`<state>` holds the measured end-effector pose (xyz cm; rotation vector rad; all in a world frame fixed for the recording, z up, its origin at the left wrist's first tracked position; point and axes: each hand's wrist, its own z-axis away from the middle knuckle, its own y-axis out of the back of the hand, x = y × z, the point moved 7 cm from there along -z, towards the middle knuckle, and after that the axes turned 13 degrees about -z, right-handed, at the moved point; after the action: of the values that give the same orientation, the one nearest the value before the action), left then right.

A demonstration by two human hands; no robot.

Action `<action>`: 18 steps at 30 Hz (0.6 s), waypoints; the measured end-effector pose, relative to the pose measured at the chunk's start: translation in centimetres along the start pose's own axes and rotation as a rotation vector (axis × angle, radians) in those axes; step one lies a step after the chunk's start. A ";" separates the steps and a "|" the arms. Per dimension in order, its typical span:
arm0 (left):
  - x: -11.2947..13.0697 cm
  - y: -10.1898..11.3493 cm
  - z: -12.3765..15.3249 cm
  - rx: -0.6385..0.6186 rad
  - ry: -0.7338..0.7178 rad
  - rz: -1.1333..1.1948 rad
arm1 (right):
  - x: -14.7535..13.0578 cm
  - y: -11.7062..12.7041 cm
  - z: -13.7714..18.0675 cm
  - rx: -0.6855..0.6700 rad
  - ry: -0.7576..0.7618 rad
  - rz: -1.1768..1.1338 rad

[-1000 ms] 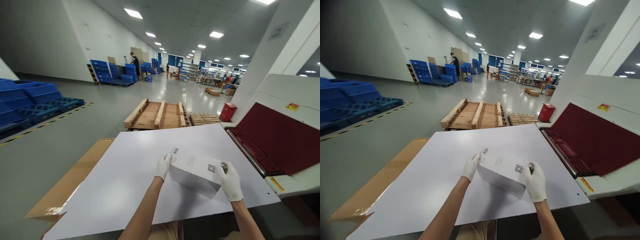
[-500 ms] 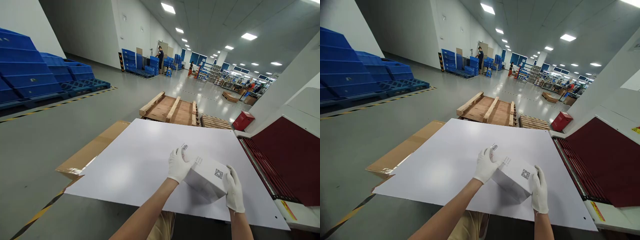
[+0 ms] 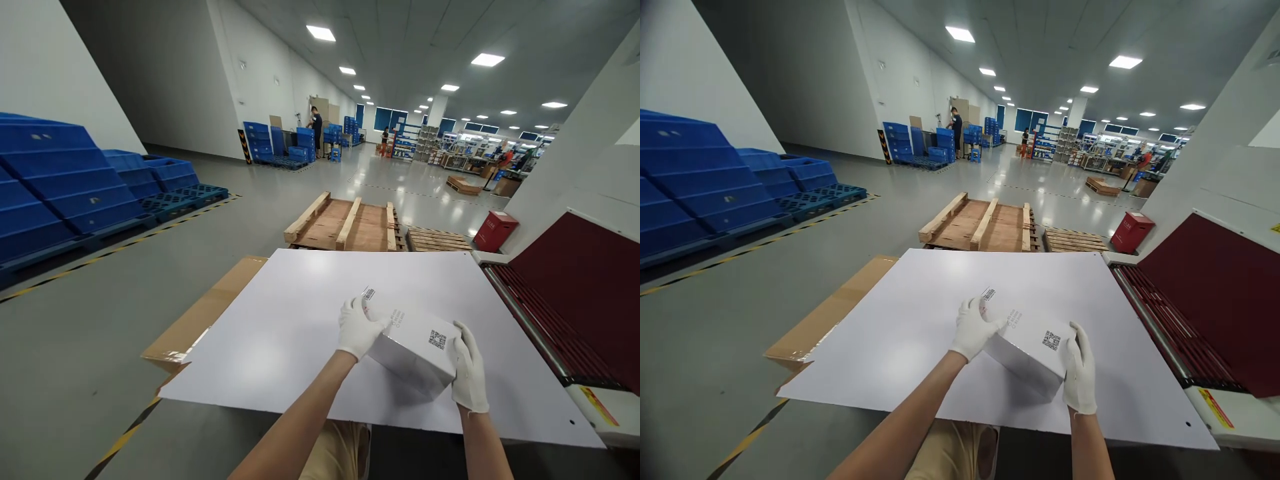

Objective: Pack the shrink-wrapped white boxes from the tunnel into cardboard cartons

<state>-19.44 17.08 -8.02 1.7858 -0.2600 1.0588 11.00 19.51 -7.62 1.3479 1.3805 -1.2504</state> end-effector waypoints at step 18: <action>-4.1 -2.3 -7.1 -0.281 0.043 0.494 | -0.7 0.9 -1.5 -0.081 0.021 0.146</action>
<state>-24.28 22.94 -11.83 1.4740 -0.8136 1.3258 12.12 20.77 -6.79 1.3834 1.3087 -1.0763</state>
